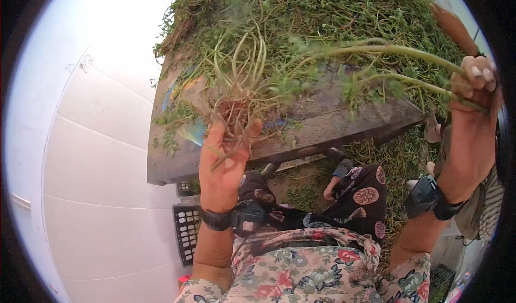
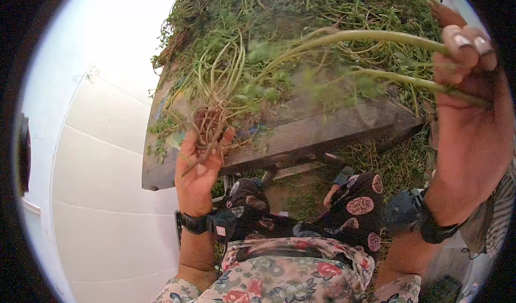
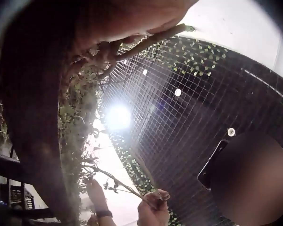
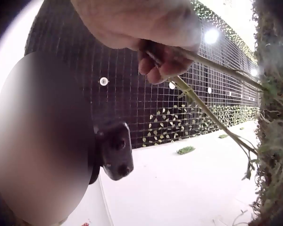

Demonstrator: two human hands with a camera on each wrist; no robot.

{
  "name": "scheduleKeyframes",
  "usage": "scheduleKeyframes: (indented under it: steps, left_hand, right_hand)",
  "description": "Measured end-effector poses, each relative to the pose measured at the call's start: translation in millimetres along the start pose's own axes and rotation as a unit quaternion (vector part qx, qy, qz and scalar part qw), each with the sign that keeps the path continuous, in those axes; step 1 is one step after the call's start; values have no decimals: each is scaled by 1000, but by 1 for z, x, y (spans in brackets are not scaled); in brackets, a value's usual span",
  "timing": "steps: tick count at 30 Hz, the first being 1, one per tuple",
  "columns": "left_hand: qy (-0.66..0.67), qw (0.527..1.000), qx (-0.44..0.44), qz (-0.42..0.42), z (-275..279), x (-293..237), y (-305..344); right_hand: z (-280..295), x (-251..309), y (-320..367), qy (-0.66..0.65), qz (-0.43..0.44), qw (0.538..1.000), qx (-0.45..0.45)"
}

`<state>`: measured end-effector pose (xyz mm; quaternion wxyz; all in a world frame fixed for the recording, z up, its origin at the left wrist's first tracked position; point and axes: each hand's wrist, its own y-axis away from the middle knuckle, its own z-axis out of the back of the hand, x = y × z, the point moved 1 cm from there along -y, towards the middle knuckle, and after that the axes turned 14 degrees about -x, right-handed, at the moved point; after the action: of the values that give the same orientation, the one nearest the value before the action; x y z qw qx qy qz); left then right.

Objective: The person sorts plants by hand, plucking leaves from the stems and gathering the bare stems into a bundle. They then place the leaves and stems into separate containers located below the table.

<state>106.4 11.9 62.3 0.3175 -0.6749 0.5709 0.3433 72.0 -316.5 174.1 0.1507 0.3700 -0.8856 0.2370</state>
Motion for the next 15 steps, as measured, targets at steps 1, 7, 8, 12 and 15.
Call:
scheduleKeyframes:
  steps: [1, 7, 8, 12, 15]
  left_hand:
    - [-12, 1000, 8, -11, -1, 0, 0]
    - [68, 998, -13, 10, 3, 1, 9]
    - [84, 996, 8, 18, 11, 1, 10]
    - [140, 986, 79, 39, 11, 2, 13]
    - [43, 994, 99, 14, 3, 1, 22]
  right_hand:
    - [8, 12, -17, -37, 26, 995, -91]
    - [41, 58, -25, -65, 90, 992, -65]
    - [41, 64, -16, -36, 88, 995, 35]
    - [23, 64, 3, 36, 53, 983, 175]
    - [38, 45, 22, 59, -146, 968, 194]
